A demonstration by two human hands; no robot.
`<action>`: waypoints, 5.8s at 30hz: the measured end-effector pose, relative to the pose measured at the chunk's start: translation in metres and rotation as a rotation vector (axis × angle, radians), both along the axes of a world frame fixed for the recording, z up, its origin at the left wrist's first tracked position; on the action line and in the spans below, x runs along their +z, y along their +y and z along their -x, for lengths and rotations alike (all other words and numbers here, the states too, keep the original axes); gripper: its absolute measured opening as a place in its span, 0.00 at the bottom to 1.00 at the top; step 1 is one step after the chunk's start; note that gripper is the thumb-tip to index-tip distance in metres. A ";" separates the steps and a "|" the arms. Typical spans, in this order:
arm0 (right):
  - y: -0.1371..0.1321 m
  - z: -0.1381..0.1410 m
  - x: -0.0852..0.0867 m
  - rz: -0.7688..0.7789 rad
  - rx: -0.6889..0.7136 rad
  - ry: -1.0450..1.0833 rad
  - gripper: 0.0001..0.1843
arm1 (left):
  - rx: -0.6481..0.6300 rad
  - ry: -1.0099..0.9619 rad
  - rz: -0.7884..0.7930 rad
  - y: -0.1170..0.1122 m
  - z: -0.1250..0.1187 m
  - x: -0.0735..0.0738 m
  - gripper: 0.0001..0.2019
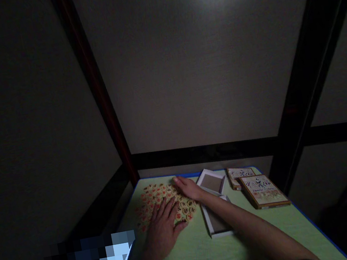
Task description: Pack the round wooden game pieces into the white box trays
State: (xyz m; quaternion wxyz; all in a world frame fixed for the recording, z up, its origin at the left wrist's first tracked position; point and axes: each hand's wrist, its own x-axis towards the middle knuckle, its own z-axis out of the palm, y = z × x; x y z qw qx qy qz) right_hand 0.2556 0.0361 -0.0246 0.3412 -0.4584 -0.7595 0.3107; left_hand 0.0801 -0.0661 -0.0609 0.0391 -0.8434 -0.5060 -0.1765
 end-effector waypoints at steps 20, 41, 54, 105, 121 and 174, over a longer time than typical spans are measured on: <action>-0.205 -0.078 -0.031 -0.397 0.090 -0.412 0.15 | -0.166 -0.009 -0.079 0.004 -0.010 0.000 0.20; -0.212 -0.081 -0.035 -0.623 -0.233 -0.314 0.16 | -0.225 -0.021 0.138 -0.053 -0.049 0.042 0.15; -0.199 -0.082 -0.034 -0.242 -0.249 -0.159 0.21 | -0.211 -0.080 0.116 -0.048 -0.042 0.040 0.15; -0.142 -0.062 0.041 -0.286 0.222 -0.335 0.19 | -0.118 -0.432 0.267 -0.031 -0.042 0.022 0.10; -0.144 -0.049 -0.015 -0.380 0.216 -0.164 0.18 | -0.242 -0.554 0.438 -0.022 -0.036 0.008 0.07; -0.065 -0.011 0.064 -0.317 0.016 -0.546 0.15 | -0.232 -0.378 0.373 -0.042 -0.043 0.036 0.11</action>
